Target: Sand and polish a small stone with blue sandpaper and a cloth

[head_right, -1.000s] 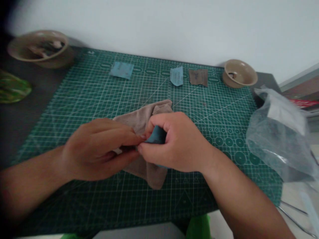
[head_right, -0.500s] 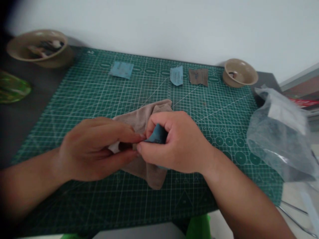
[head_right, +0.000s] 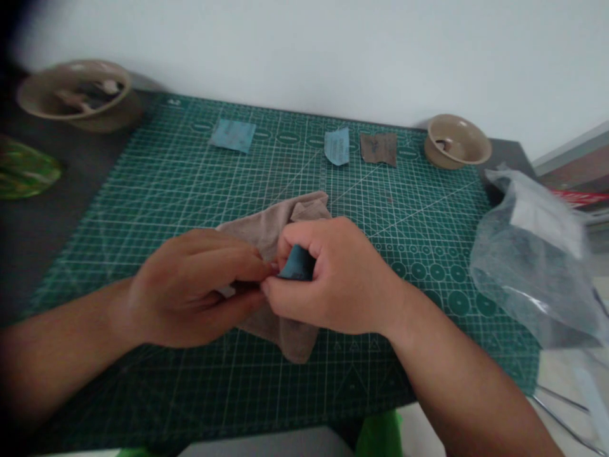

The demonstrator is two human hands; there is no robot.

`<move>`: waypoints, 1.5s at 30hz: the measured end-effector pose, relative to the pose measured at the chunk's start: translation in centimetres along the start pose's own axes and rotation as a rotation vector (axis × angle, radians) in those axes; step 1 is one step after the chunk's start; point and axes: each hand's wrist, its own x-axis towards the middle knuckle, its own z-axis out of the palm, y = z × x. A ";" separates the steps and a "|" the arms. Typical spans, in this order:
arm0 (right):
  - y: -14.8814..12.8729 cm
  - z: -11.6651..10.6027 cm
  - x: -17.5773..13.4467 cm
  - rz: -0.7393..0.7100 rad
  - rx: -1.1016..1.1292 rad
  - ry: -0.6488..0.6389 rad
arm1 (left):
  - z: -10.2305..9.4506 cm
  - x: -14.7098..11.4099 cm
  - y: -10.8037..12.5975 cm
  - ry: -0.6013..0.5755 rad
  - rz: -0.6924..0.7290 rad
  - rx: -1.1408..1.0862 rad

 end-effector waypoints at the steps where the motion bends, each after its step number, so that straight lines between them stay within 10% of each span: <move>1: 0.0 -0.1 0.0 0.005 0.009 -0.007 | 0.0 0.0 0.0 0.002 -0.004 -0.015; 26: 0.1 -0.1 0.0 0.010 -0.013 -0.002 | 0.0 0.1 0.0 0.016 -0.044 -0.110; 45: 0.5 -0.4 -0.2 0.049 0.428 0.031 | -0.5 0.4 1.1 0.171 -0.185 -0.221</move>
